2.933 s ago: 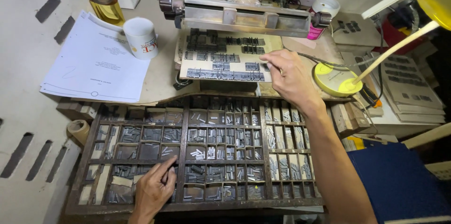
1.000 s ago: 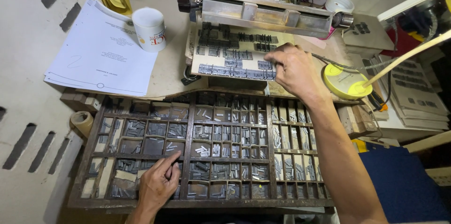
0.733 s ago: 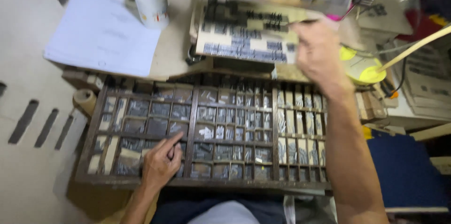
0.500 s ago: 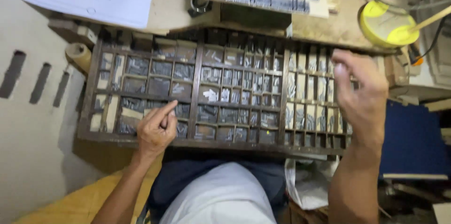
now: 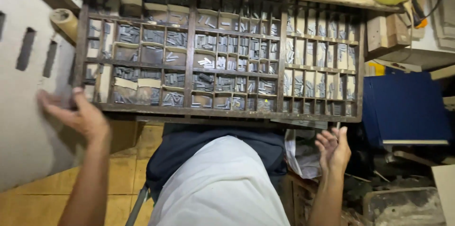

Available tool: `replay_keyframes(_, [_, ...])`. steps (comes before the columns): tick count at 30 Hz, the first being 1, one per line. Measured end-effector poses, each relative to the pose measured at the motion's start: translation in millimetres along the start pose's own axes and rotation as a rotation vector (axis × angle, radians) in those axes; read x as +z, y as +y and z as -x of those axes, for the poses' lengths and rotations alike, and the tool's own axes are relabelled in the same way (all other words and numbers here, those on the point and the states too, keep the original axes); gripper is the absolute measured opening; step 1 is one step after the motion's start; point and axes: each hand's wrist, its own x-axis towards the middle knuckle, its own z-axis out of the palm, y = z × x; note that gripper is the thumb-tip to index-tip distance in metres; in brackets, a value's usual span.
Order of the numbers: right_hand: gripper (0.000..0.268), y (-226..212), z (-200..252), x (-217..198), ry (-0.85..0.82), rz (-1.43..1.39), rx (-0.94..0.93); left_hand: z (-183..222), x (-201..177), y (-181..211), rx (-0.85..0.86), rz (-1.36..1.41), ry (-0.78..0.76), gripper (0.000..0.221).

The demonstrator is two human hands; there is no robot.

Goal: Manually typesetting by picking up individual metal characters from a type case and arranging them in a frame according to a reference document.

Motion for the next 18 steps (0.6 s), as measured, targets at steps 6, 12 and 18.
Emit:
replay_keyframes(6, [0.097,-50,37,84,-0.085,-0.212,0.247,38,34,52,-0.829,0.462,0.082,0.071])
replay_keyframes(12, [0.034,-28,-9,100,-0.150,-0.699,0.247,41,31,117,-1.006,0.793,0.094,0.058])
replay_keyframes(18, [0.044,-68,1,103,0.089,-0.717,0.338,30,36,170,-0.992,0.785,0.249,0.049])
